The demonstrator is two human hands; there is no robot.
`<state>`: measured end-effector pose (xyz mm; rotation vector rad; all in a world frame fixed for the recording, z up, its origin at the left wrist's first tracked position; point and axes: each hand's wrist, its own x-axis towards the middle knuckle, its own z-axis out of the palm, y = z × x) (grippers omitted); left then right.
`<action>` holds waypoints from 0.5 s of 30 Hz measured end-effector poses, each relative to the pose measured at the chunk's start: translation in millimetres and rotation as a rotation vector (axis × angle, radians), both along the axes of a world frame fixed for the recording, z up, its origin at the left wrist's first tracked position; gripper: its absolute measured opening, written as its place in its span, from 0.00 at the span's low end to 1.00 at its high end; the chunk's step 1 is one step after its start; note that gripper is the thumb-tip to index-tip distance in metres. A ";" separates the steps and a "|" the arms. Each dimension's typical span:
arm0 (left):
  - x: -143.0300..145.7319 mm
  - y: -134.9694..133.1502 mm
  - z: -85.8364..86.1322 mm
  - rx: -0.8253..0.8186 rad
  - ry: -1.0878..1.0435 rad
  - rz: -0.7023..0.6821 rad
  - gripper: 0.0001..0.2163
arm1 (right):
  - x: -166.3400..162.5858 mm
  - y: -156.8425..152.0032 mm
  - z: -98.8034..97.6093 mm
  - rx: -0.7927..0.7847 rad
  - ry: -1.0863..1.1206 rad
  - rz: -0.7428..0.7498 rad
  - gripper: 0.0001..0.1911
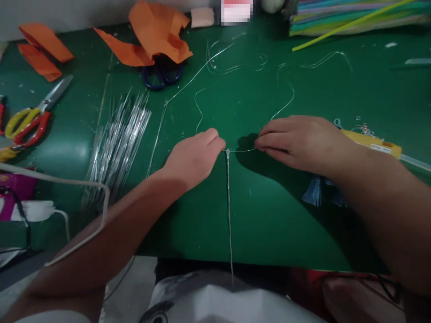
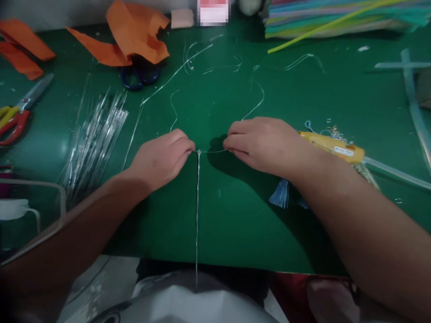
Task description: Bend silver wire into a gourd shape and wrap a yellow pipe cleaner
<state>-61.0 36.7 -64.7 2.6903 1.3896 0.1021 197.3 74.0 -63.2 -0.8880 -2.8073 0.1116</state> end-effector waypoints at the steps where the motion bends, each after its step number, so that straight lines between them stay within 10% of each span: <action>1: -0.2 -0.1 0.0 0.003 -0.003 -0.002 0.12 | -0.1 0.0 0.0 0.012 -0.004 0.002 0.15; 15: 0.7 0.5 2.1 -0.026 0.008 0.001 0.11 | -1.9 -0.8 1.9 -0.034 0.008 -0.027 0.14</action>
